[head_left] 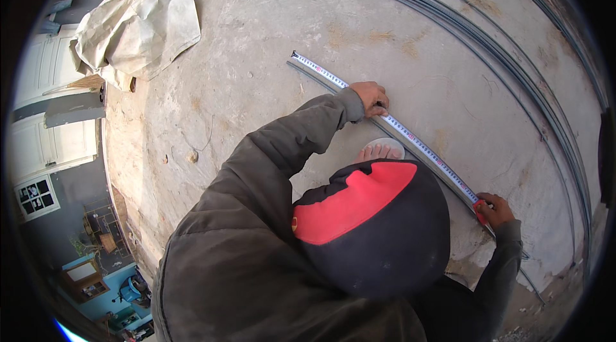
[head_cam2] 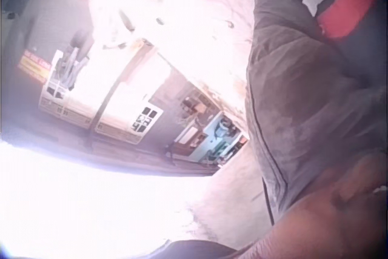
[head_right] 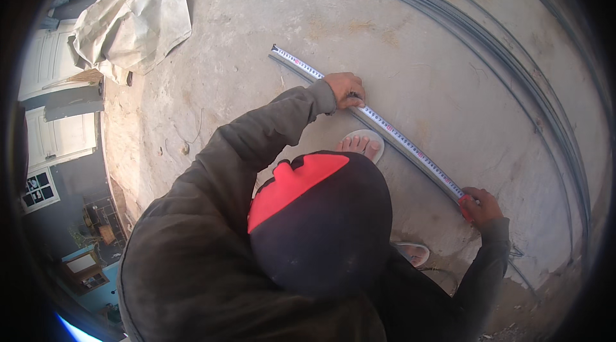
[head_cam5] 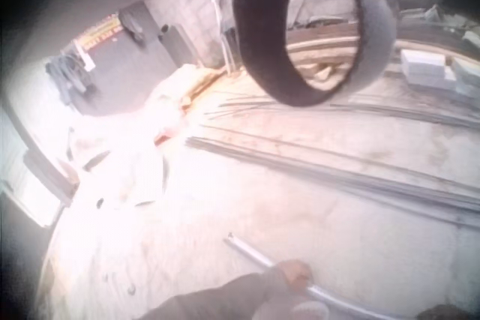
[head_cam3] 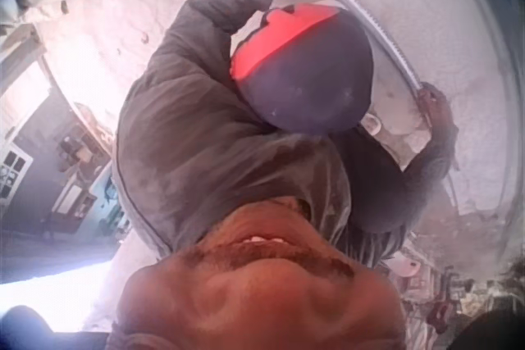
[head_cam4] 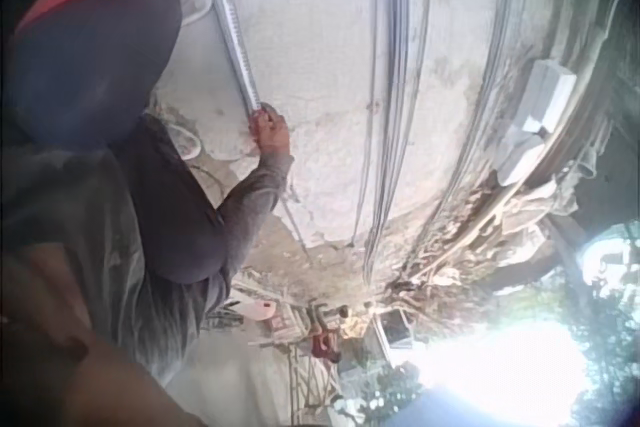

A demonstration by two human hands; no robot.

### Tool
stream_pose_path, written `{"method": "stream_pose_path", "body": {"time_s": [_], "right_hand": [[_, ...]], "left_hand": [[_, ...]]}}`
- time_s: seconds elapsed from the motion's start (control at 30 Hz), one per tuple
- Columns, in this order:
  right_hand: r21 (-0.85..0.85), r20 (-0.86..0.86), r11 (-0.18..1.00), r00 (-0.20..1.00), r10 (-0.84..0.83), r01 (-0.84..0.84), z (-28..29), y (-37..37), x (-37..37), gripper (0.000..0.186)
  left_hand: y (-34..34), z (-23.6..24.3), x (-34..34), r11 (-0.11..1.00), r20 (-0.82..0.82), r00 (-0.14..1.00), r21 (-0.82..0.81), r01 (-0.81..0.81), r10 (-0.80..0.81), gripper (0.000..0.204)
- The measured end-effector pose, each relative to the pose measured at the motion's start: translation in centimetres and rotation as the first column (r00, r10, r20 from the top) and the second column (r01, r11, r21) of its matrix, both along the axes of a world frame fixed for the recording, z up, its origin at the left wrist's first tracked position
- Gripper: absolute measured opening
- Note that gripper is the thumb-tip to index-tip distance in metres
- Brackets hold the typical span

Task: The person measures and marks metal rods using a tape measure and a marker. They then use an angle grinder to cut the rods at the marked points. The person repeats this process for multiple rods, stacking the cut pieces on the ground.

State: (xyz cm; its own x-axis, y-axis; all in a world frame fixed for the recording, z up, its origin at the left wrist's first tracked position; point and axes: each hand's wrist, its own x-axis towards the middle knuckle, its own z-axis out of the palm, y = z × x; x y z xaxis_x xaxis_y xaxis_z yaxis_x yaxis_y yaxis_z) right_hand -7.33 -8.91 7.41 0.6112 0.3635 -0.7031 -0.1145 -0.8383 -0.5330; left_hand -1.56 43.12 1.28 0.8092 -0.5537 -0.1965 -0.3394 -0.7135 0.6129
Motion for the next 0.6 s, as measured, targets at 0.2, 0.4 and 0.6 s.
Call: {"method": "stream_pose_path", "body": {"time_s": [0.2, 0.4, 0.6], "right_hand": [[-0.026, 0.035, 0.997, 0.996, 0.077, -0.076, 1.2, 5.0, 2.0, 0.039], [-0.081, 0.055, 0.99, 0.992, 0.116, -0.111, 0.9, 5.0, 1.6, 0.04], [-0.132, 0.111, 0.988, 0.989, 0.098, -0.083, 0.5, 3.7, -0.4, 0.039]], "left_hand": [[3.8, -2.1, -0.3, 0.997, -0.019, 0.997, -0.026, -0.074, 0.074, 0.014], [4.3, -2.5, -1.6, 0.992, 0.002, 0.994, -0.071, -0.105, 0.106, 0.012], [3.2, -2.3, -1.7, 0.994, -0.005, 0.997, 0.08, -0.075, 0.076, 0.01]]}}
